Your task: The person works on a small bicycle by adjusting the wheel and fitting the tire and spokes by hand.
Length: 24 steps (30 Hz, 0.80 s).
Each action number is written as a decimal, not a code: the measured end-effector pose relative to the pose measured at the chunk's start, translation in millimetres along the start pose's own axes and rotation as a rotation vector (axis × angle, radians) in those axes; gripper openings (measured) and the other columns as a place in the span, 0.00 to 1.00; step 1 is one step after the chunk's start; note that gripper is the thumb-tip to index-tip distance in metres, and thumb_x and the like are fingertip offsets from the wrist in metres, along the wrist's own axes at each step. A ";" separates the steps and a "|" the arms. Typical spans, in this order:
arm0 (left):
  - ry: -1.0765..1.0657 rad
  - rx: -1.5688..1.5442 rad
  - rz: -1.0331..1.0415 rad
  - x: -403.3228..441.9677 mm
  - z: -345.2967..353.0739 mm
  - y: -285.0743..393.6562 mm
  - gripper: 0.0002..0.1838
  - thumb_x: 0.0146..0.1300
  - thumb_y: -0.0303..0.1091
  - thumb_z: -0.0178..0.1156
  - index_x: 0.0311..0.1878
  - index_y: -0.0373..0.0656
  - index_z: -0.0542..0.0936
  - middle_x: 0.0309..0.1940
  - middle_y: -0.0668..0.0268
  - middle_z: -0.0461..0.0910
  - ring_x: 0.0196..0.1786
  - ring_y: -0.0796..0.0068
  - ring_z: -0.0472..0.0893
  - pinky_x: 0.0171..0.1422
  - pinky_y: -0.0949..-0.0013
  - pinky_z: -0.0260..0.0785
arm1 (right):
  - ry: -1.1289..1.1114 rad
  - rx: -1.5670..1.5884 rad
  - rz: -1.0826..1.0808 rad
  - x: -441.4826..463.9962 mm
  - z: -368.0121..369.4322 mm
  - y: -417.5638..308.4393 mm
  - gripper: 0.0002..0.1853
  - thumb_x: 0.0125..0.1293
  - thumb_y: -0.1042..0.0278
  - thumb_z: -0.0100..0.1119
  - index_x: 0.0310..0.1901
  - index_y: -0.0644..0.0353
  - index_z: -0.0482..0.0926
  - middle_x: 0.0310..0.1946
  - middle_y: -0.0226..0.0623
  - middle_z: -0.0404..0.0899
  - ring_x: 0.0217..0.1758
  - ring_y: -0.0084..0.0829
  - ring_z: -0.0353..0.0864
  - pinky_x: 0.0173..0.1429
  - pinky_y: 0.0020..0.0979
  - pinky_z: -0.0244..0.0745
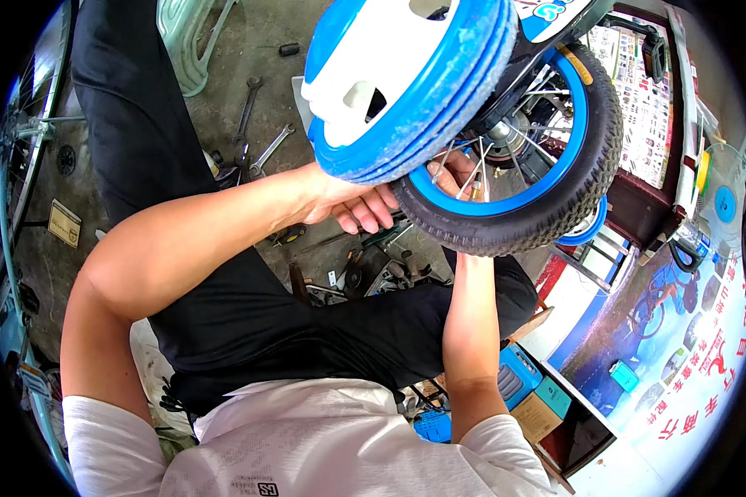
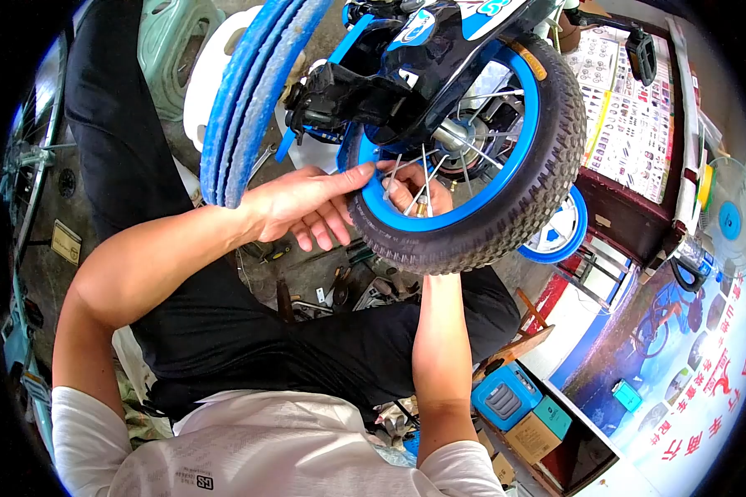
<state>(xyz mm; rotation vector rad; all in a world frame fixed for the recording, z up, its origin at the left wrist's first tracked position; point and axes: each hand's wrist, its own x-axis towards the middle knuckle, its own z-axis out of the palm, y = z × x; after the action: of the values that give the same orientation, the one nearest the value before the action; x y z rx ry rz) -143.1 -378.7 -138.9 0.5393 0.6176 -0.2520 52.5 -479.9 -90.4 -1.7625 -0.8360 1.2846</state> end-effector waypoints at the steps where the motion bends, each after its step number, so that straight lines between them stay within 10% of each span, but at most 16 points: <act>1: -0.035 -0.033 -0.020 -0.3 1.9 0.2 0.40 0.63 0.73 0.58 0.37 0.33 0.80 0.27 0.56 0.84 0.21 0.73 0.83 0.19 0.73 0.72 | -0.001 0.016 0.019 -0.8 -0.1 -0.7 0.11 0.71 0.65 0.66 0.46 0.64 0.82 0.50 0.35 0.83 0.41 0.17 0.79 0.46 0.22 0.73; 24: 0.023 -0.089 0.117 10.2 -6.7 -0.9 0.32 0.66 0.66 0.60 0.39 0.39 0.82 0.26 0.64 0.83 0.23 0.78 0.81 0.21 0.76 0.71 | 0.012 0.136 0.055 -0.2 -4.1 6.7 0.17 0.68 0.71 0.69 0.57 0.60 0.82 0.42 0.28 0.84 0.42 0.17 0.83 0.45 0.20 0.78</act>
<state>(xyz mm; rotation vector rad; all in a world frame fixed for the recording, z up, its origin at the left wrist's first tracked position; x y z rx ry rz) -138.7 -376.5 -150.1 0.4913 0.6140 -0.1074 56.8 -484.1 -95.5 -1.6940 -0.6807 1.3337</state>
